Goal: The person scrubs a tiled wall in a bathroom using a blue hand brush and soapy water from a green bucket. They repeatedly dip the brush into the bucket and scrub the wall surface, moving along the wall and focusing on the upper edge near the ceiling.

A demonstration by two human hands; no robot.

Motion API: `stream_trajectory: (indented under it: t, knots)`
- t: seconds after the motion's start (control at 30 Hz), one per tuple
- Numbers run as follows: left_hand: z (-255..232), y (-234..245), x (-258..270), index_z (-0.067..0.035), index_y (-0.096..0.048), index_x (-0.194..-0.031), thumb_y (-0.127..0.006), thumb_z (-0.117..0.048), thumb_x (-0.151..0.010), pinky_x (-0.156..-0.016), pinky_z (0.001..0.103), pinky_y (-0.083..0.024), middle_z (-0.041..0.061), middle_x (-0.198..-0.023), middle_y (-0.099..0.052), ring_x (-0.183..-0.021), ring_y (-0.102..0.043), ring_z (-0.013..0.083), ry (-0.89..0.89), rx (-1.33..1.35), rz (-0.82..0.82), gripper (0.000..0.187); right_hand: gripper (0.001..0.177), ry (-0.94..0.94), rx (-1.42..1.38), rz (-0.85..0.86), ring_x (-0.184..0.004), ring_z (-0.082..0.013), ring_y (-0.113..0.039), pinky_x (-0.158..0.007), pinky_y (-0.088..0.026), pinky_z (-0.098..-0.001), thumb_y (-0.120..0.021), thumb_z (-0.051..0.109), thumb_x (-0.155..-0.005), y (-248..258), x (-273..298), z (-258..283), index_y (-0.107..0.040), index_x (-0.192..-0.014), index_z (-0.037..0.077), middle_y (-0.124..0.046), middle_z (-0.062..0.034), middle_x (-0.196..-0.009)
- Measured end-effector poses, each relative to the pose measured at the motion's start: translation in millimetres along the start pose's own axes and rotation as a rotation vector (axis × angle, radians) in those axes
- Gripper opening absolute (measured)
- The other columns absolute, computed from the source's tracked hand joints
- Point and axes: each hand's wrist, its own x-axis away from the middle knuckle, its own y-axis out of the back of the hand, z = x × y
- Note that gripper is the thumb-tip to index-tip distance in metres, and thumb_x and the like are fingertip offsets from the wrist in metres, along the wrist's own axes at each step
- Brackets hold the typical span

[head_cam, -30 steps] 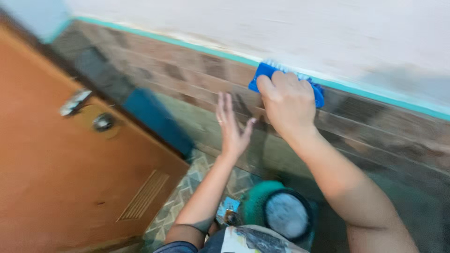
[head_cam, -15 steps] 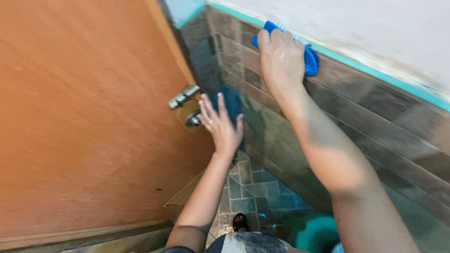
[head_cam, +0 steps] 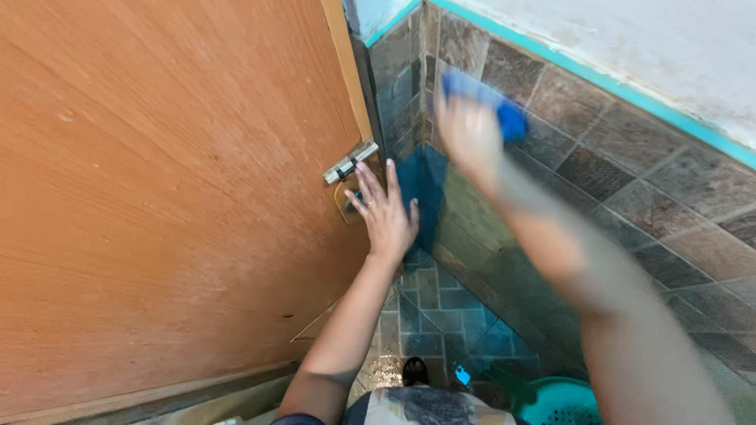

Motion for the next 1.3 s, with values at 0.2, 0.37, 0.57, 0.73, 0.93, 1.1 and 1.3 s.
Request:
stream_trajectory:
  t: [0.2, 0.37, 0.57, 0.73, 0.93, 1.1, 1.3]
  knots:
    - [17, -8, -15, -0.007, -0.016, -0.162, -0.074, -0.025, -0.087, -0.117, 0.076, -0.004, 0.039, -0.163, 0.002, -0.155, -0.002, 0.0525, 0.008, 0.000, 0.013, 0.097, 0.020, -0.141, -0.080, -0.060, -0.083, -0.0199, -0.065, -0.063, -0.053, -0.0345, -0.060, 0.014, -0.096, -40, -40, 10, -0.063, -0.116, 0.010, -0.061, -0.0053, -0.091]
    - [38, -18, -25, -0.007, -0.016, -0.162, -0.075, -0.024, -0.085, -0.118, 0.074, -0.005, 0.036, -0.165, 0.002, -0.156, -0.003, 0.0490, 0.042, 0.010, 0.045, 0.099, 0.023, -0.129, -0.168, 0.397, -0.065, -0.0208, -0.069, -0.051, -0.055, -0.0361, -0.057, 0.015, -0.095, -57, 60, 70, -0.065, -0.117, 0.011, -0.066, -0.0077, -0.086]
    - [64, -20, -36, -0.006, -0.015, -0.163, -0.074, -0.023, -0.086, -0.119, 0.074, -0.005, 0.034, -0.167, 0.002, -0.158, -0.003, 0.0473, -0.018, -0.020, 0.013, 0.099, 0.014, -0.216, -0.339, 0.115, -0.069, -0.0295, -0.071, -0.056, -0.054, -0.0428, -0.064, 0.015, -0.101, -66, 15, 30, -0.057, -0.111, 0.009, -0.067, -0.0111, -0.088]
    - [59, -25, -30, -0.006, -0.017, -0.162, -0.074, -0.025, -0.086, -0.118, 0.075, -0.002, 0.032, -0.167, 0.000, -0.158, -0.004, 0.0442, 0.010, -0.042, 0.093, 0.096, 0.059, -0.762, -0.857, -0.085, -0.081, -0.0384, -0.073, -0.068, -0.056, -0.0481, -0.084, 0.040, -0.096, -82, -20, 38, -0.053, -0.131, 0.005, -0.072, -0.0178, -0.094]
    - [54, -12, -28, -0.007, -0.019, -0.161, -0.074, -0.025, -0.084, -0.118, 0.074, -0.002, 0.032, -0.166, -0.002, -0.157, -0.006, 0.0440, -0.010, 0.022, 0.140, 0.096, 0.064, -1.202, -1.252, 0.280, -0.085, -0.0304, -0.065, -0.082, -0.056, -0.0419, -0.079, 0.032, -0.087, -63, 45, 129, -0.053, -0.139, 0.006, -0.071, -0.0152, -0.103]
    - [57, -2, -19, -0.005, -0.017, -0.163, -0.073, -0.024, -0.087, -0.122, 0.071, -0.006, 0.029, -0.169, -0.004, -0.159, -0.008, 0.0418, -0.078, -0.003, 0.151, 0.097, 0.063, -0.959, -1.405, -0.556, -0.121, -0.0220, -0.059, -0.110, -0.047, -0.0346, -0.083, 0.019, -0.100, -81, -23, 109, -0.045, -0.146, 0.001, -0.062, -0.0123, -0.130]
    - [52, -3, -36, -0.006, -0.018, -0.162, -0.074, -0.025, -0.086, -0.120, 0.071, -0.006, 0.026, -0.169, -0.006, -0.159, -0.009, 0.0392, -0.046, -0.017, 0.121, 0.097, 0.068, -0.917, -1.692, -0.542, -0.126, -0.0190, -0.059, -0.110, -0.053, -0.0370, -0.081, 0.014, -0.097, -82, -33, 109, -0.041, -0.150, 0.001, -0.058, -0.0099, -0.137]
